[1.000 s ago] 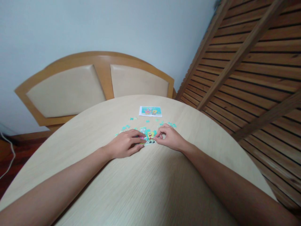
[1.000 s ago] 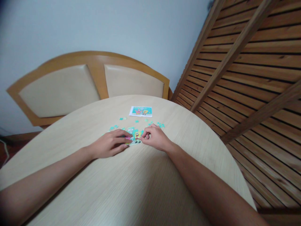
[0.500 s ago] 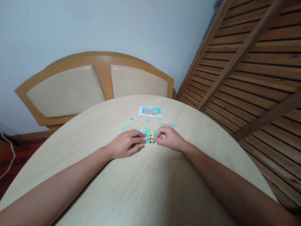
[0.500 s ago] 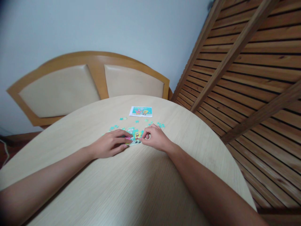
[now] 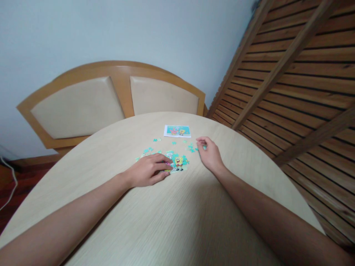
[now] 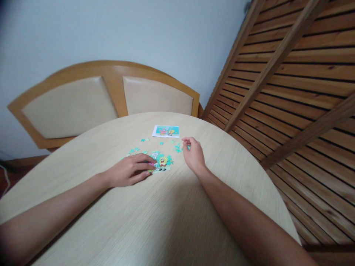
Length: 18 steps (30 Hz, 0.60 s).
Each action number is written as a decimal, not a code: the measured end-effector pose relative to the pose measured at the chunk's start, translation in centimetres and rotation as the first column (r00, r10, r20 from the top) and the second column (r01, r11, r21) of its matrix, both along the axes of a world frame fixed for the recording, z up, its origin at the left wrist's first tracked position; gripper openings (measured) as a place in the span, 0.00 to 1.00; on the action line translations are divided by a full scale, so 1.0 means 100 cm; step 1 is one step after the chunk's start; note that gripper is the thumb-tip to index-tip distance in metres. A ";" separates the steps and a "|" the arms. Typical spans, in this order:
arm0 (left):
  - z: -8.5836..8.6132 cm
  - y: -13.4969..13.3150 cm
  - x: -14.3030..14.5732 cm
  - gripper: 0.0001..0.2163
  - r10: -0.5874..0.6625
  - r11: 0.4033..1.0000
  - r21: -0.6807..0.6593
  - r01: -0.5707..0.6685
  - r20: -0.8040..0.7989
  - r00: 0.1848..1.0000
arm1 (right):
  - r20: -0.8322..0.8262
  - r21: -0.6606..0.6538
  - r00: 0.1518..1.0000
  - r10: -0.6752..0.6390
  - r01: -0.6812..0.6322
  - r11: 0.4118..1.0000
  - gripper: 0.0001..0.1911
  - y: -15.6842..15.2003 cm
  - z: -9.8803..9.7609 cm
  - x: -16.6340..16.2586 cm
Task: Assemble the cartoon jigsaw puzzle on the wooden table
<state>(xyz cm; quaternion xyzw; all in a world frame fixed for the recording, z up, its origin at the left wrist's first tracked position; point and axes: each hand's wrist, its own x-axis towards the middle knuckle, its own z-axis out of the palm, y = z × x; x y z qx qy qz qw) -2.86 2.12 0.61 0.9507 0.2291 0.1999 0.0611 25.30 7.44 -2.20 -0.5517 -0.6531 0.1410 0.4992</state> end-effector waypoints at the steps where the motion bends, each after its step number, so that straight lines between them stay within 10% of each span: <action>1: 0.000 0.000 0.000 0.12 -0.011 1.000 -0.001 0.011 0.002 1.000 | 0.032 -0.004 0.999 -0.029 0.029 1.000 0.12 0.001 -0.002 0.001; 7: 0.001 -0.001 0.001 0.12 -0.066 0.998 -0.004 0.066 0.014 0.998 | 0.238 -0.116 0.968 -0.077 0.107 0.987 0.22 -0.004 -0.003 0.000; 18: 0.003 -0.002 0.001 0.11 -0.108 0.994 -0.002 0.108 0.004 0.994 | 0.524 -0.205 0.820 0.230 -0.141 0.969 0.22 -0.016 -0.001 -0.006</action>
